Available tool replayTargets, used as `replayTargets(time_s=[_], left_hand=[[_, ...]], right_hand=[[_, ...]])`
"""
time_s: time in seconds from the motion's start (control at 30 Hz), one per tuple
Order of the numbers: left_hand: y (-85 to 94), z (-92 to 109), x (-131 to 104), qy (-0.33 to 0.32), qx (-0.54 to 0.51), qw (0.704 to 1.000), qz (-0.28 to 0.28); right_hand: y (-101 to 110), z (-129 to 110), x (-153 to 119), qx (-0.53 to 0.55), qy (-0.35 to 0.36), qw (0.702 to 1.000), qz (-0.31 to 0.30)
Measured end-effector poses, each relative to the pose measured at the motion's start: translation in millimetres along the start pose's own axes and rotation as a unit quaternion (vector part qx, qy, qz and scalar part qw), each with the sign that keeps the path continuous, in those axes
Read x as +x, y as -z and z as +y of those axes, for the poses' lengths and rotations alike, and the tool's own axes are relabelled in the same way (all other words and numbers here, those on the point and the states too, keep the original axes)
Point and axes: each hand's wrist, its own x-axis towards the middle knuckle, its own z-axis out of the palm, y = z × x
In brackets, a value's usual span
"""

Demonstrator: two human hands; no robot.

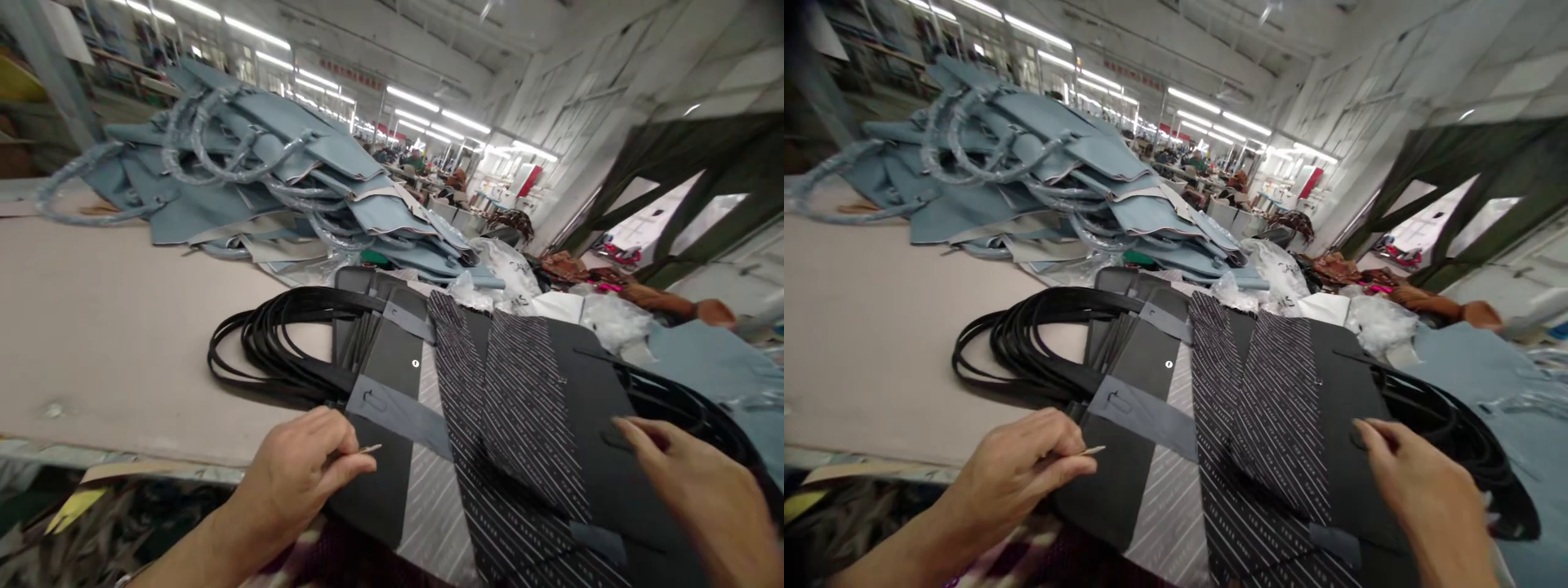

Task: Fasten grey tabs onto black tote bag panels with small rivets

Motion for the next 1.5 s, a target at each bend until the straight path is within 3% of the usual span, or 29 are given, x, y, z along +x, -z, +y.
replayTargets(time_s=[0.03,0.1,0.2,0.27,0.33,0.57,0.77,0.9,1.0,1.07,1.13,1.2,1.27,1.5], left_hand=[[-1.3,-1.4,-0.7,-0.005,-0.001,1.0,-0.004],[-3.6,-3.4,-1.5,-0.011,-0.012,1.0,-0.016],[-4.6,-4.3,-2.0,-0.013,-0.034,0.998,-0.043],[-3.5,-4.9,-3.2,-0.011,-0.042,0.998,-0.051],[-1.9,-7.1,-5.4,-0.006,-0.047,0.998,-0.052],[-2.7,-24.5,-12.3,0.013,-0.032,0.999,-0.032],[-12.5,-33.2,-10.4,-0.003,-0.071,0.995,-0.065],[-21.5,-31.9,-7.8,-0.02,-0.074,0.997,-0.023],[-28.7,-31.0,-8.0,-0.03,-0.091,0.995,-0.014],[-33.7,-34.7,-9.3,0.014,-0.125,0.992,-0.025],[-38.6,-42.3,-10.8,0.116,-0.163,0.979,-0.038],[-42.4,-51.5,-12.2,0.213,-0.184,0.959,-0.043],[-44.7,-59.1,-13.4,0.265,-0.198,0.943,-0.046],[-44.1,-63.3,-13.6,0.324,-0.245,0.912,-0.057]], right_hand=[[-8.2,-35.6,-11.4,0.011,0.009,1.0,-0.007],[-27.3,-112.6,-35.9,0.143,0.073,0.984,-0.077],[-55.2,-208.1,-66.1,0.294,0.214,0.915,-0.173],[-68.6,-243.0,-77.5,0.34,0.273,0.879,-0.192],[-77.5,-256.8,-82.3,0.357,0.298,0.863,-0.198],[-95.5,-254.2,-79.9,0.356,0.296,0.864,-0.198],[-102.8,-260.2,-79.5,0.345,0.279,0.882,-0.156],[-114.7,-259.4,-73.5,0.364,0.146,0.897,-0.204],[-141.1,-239.2,-57.1,0.372,-0.035,0.896,-0.24],[-162.9,-217.7,-41.3,0.4,-0.169,0.859,-0.27],[-181.9,-197.1,-25.5,0.427,-0.246,0.818,-0.298],[-195.0,-183.2,-13.3,0.431,-0.258,0.807,-0.31],[-202.4,-177.7,-6.0,0.424,-0.254,0.807,-0.323],[-217.2,-182.6,1.0,0.366,-0.236,0.827,-0.355]])
